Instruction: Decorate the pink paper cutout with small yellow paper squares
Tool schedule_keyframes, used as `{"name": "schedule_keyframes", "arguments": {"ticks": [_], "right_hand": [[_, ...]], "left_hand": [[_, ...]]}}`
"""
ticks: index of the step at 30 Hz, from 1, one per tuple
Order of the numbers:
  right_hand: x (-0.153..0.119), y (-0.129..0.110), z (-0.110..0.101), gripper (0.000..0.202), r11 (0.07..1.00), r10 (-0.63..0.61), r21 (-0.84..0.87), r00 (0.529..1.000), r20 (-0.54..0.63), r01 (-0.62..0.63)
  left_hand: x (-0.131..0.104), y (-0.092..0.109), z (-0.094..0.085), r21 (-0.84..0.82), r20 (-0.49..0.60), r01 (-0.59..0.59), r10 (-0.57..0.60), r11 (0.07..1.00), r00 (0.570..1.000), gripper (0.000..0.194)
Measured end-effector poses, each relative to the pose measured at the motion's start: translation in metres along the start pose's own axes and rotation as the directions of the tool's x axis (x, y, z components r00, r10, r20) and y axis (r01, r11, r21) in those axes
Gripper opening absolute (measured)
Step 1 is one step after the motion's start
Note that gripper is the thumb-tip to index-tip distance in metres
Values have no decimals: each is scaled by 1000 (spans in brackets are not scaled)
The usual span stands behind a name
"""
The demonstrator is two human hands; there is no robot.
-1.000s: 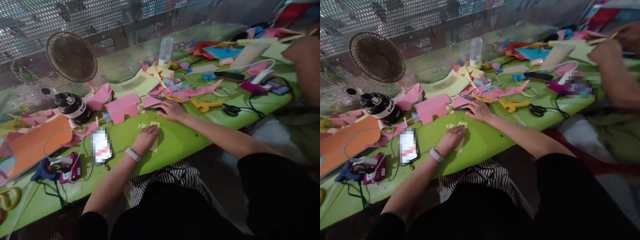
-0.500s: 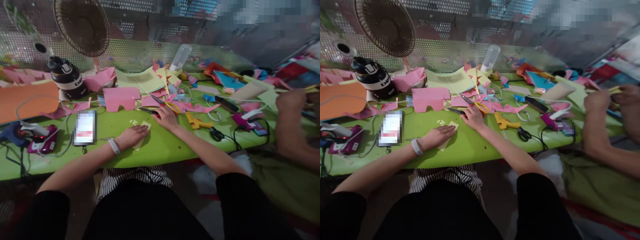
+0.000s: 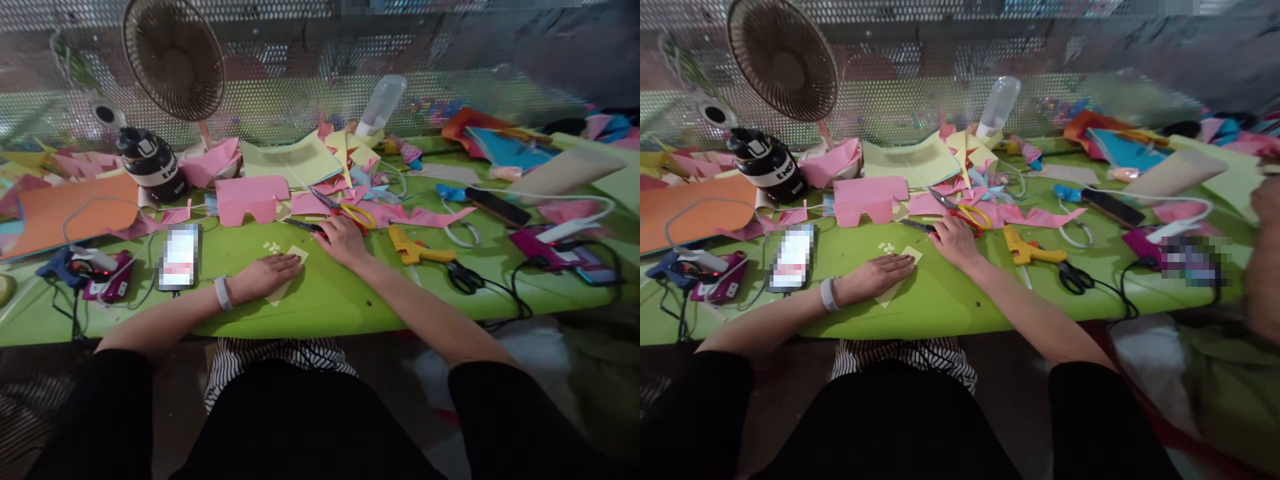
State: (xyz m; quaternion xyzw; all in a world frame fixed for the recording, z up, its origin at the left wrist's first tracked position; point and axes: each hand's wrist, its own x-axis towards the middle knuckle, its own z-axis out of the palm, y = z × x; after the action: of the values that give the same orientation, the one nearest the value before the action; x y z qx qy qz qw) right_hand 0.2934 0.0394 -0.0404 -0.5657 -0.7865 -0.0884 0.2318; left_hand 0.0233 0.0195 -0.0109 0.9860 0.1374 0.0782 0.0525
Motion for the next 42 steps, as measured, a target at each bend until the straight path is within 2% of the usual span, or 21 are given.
{"name": "schedule_keyframes", "arguments": {"ticks": [4,6,10,17,20,22,25,26,28,31,34,39,42], "right_hand": [[2,0,-4,23,999,22,29,999,-35,-21],[3,-2,-7,23,999,22,42,999,-38,-20],[6,-7,-12,20,997,-42,69,999,5,41],[5,-8,-20,20,1000,0,22,1000,6,0],[8,2,-32,24,996,41,77,997,-60,-36],[11,17,-45,28,984,132,140,975,-180,-107],[14,47,-65,32,939,337,200,862,-379,-279],[14,56,-69,31,925,377,214,832,-407,-315],[12,69,-73,29,904,424,241,813,-400,-353],[11,73,-70,25,899,431,231,841,-325,-371],[11,64,-62,21,917,395,169,884,-250,-362],[16,44,-50,16,970,221,115,973,-61,-213],[20,38,-44,15,988,151,31,988,22,-151]], "left_hand": [[-3,-2,-1,-18,-69,-43,41,999,997,37],[-4,-3,-2,-28,-98,-55,52,998,994,41],[-4,-3,-5,-5,-54,-70,69,998,996,56],[-3,-6,-5,-43,-40,-84,82,996,996,52],[-2,-6,-9,-58,-49,-121,118,991,992,51],[-1,-7,-12,-48,-90,-146,141,988,986,52],[1,-9,-13,-38,-184,-169,159,985,970,52],[1,-10,-13,-44,-203,-171,159,984,966,51],[1,-11,-11,-59,-221,-167,150,984,964,47],[1,-11,-9,-72,-236,-155,134,985,962,43],[2,-9,-10,-73,-248,-167,144,983,958,41],[2,-7,-10,-82,-251,-174,148,981,957,38],[1,-9,-6,-109,-249,-165,134,980,959,39]]}}
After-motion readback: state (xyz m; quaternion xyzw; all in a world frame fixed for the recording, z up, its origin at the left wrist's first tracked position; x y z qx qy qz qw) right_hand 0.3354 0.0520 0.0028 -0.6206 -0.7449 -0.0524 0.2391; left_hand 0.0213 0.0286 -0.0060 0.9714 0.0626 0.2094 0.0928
